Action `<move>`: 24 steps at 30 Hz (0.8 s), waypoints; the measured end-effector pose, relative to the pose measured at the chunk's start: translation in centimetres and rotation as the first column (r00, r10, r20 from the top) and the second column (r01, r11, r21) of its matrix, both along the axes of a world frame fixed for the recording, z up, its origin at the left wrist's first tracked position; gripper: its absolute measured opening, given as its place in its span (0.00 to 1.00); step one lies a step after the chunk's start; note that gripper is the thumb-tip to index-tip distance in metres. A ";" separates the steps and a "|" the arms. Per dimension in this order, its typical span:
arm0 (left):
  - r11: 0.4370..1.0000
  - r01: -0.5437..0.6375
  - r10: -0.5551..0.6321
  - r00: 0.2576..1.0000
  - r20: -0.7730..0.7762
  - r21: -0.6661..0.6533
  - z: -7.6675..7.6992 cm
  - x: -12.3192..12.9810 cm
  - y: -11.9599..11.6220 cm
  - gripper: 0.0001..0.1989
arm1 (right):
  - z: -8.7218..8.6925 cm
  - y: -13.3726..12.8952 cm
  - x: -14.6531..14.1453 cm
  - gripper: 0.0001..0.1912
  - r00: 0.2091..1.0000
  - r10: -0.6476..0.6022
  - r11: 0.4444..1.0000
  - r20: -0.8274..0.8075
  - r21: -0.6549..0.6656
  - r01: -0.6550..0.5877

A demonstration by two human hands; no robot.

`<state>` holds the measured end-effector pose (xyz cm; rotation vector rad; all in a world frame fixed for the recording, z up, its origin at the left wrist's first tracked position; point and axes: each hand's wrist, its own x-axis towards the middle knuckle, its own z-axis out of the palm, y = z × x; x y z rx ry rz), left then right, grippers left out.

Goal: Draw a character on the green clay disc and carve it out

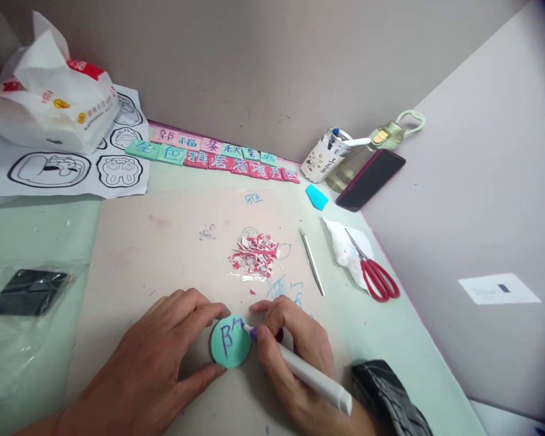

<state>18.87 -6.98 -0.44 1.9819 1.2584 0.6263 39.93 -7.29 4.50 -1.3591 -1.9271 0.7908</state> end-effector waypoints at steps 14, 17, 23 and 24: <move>0.999 0.008 -0.008 1.000 0.011 -0.047 -0.1 -0.2 0.0 0.18 | 0.6 -0.8 0.4 0.10 0.996 0.040 0.999 0.084 -0.011 -0.040; 0.999 0.016 -0.016 1.000 0.002 -0.048 -0.2 -0.2 0.0 0.18 | 0.5 -0.7 0.4 0.11 0.998 0.047 0.999 0.045 -0.002 -0.047; 0.999 0.018 -0.018 1.000 0.004 -0.041 -0.2 -0.2 0.0 0.17 | 0.5 0.0 0.4 0.13 0.996 0.074 0.997 -0.046 0.018 -0.073; 0.999 0.018 -0.018 1.000 0.002 -0.041 -0.2 -0.2 0.0 0.17 | 0.5 0.1 0.3 0.13 0.996 0.069 0.997 -0.054 0.020 -0.068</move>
